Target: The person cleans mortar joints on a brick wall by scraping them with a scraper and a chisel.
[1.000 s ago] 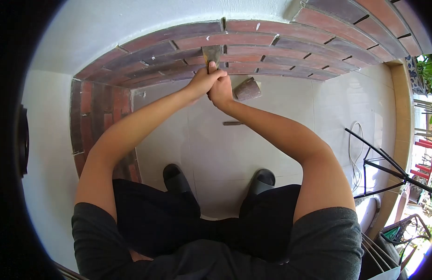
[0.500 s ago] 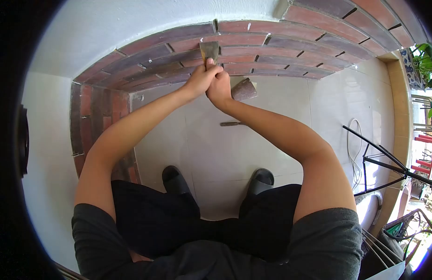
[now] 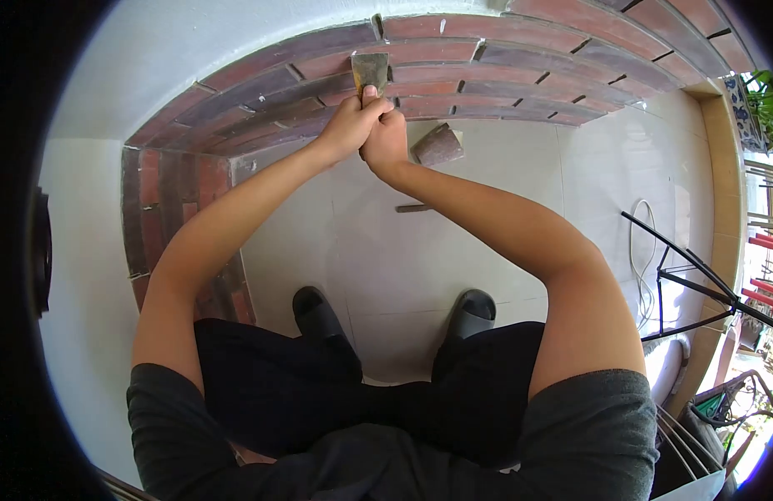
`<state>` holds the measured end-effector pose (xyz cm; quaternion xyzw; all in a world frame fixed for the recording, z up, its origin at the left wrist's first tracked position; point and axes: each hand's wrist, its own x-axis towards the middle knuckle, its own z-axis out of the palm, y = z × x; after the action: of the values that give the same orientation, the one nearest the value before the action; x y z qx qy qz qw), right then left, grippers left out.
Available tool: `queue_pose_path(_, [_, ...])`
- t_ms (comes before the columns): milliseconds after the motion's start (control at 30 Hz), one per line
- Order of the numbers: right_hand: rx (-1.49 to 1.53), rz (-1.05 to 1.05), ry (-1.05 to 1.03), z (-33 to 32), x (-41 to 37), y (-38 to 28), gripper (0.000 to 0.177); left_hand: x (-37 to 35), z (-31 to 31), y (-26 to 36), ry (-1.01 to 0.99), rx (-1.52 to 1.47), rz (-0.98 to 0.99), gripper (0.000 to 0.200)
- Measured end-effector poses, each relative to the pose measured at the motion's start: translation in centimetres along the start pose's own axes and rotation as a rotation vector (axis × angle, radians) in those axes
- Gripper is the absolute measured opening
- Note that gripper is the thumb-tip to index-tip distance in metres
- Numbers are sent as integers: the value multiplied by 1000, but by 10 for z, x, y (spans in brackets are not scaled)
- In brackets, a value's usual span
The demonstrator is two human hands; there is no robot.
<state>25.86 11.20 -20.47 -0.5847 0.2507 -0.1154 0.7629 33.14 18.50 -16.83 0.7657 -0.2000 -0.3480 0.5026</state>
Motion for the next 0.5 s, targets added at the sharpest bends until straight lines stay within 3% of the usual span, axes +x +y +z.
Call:
queue_pose_path(67, [-10,-6,30,0,-1,7,71,5,7,-16,52,-14,73,42])
queue_pose_path(500, [-30,-6,49,2,0,2,72,6,4,-7,28,18,73,35])
